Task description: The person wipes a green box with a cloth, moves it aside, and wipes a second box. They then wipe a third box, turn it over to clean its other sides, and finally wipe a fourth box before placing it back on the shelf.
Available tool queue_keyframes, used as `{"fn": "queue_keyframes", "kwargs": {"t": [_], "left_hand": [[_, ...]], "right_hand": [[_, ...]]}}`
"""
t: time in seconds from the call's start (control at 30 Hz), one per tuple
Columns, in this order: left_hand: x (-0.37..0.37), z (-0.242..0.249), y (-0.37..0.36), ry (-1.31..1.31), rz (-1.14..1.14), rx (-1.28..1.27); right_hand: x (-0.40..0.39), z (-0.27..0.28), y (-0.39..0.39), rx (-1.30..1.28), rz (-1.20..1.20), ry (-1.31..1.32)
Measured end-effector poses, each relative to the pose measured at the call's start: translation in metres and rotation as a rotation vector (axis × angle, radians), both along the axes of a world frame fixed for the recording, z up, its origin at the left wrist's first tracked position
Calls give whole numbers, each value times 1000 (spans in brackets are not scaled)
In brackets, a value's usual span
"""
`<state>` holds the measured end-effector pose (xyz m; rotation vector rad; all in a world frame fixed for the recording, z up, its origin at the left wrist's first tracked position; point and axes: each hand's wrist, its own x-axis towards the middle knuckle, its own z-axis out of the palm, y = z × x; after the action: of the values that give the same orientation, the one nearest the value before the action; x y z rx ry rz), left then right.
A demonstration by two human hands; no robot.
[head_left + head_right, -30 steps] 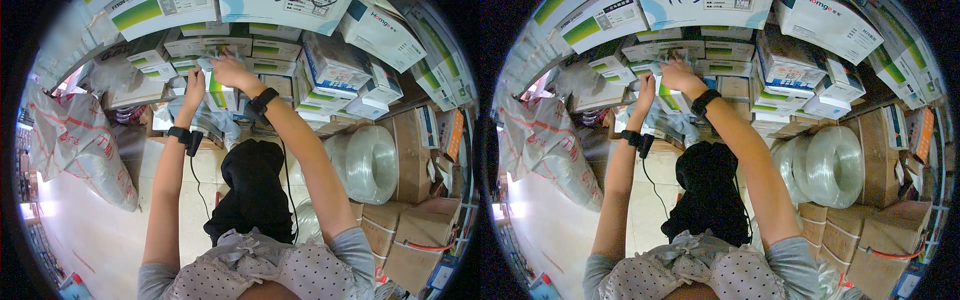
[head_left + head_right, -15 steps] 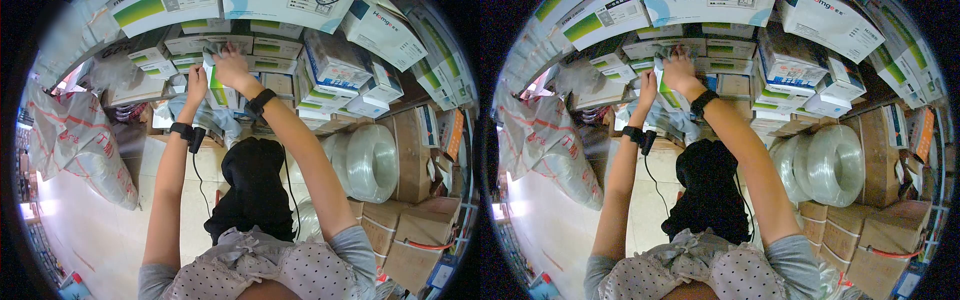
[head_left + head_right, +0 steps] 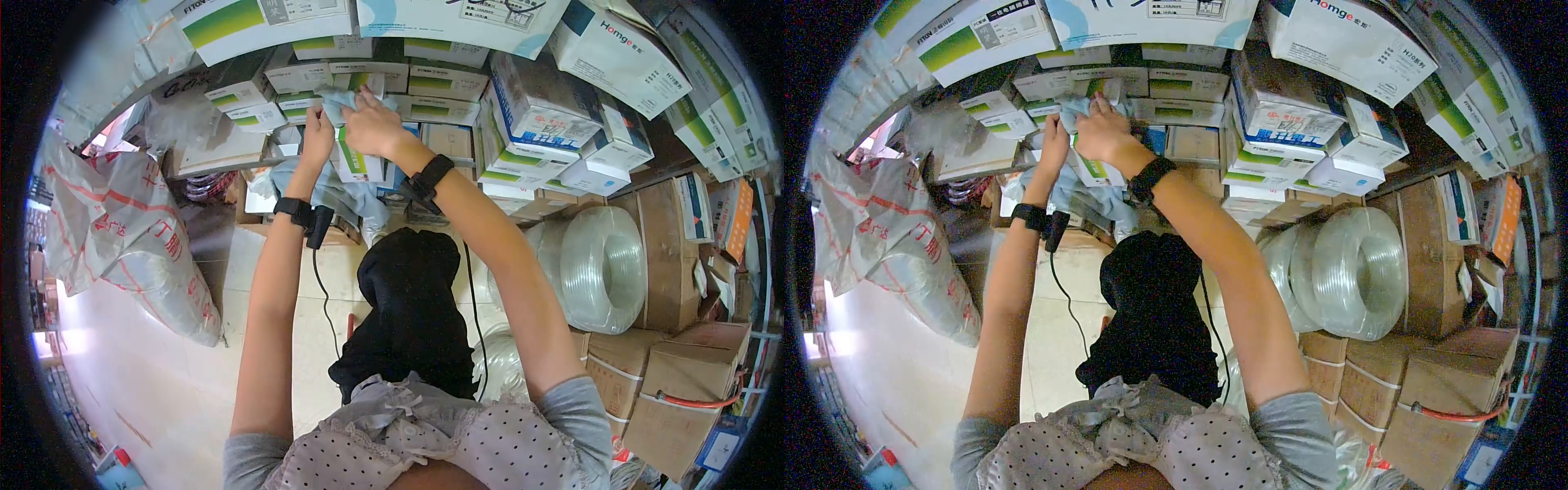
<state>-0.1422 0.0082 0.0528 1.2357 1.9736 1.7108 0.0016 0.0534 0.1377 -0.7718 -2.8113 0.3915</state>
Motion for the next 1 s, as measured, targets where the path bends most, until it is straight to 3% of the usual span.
{"fn": "queue_keyframes", "kwargs": {"t": [0.2, 0.47, 0.6, 0.7, 1.0], "left_hand": [[19, 3, -27, 122, -15, 83], [33, -1, -47, 38, -25, 110], [30, -4, -44, 79, -9, 123], [27, -3, -35, 110, 22, 135], [2, 4, 2, 102, 57, 16]], "right_hand": [[-13, -2, 22, -3, -50, -14], [-19, 6, 24, 137, -135, 24], [-18, -5, 16, 238, -137, 5], [-13, -16, 9, 207, -98, 98], [-5, -14, -10, 199, -13, 19]]}}
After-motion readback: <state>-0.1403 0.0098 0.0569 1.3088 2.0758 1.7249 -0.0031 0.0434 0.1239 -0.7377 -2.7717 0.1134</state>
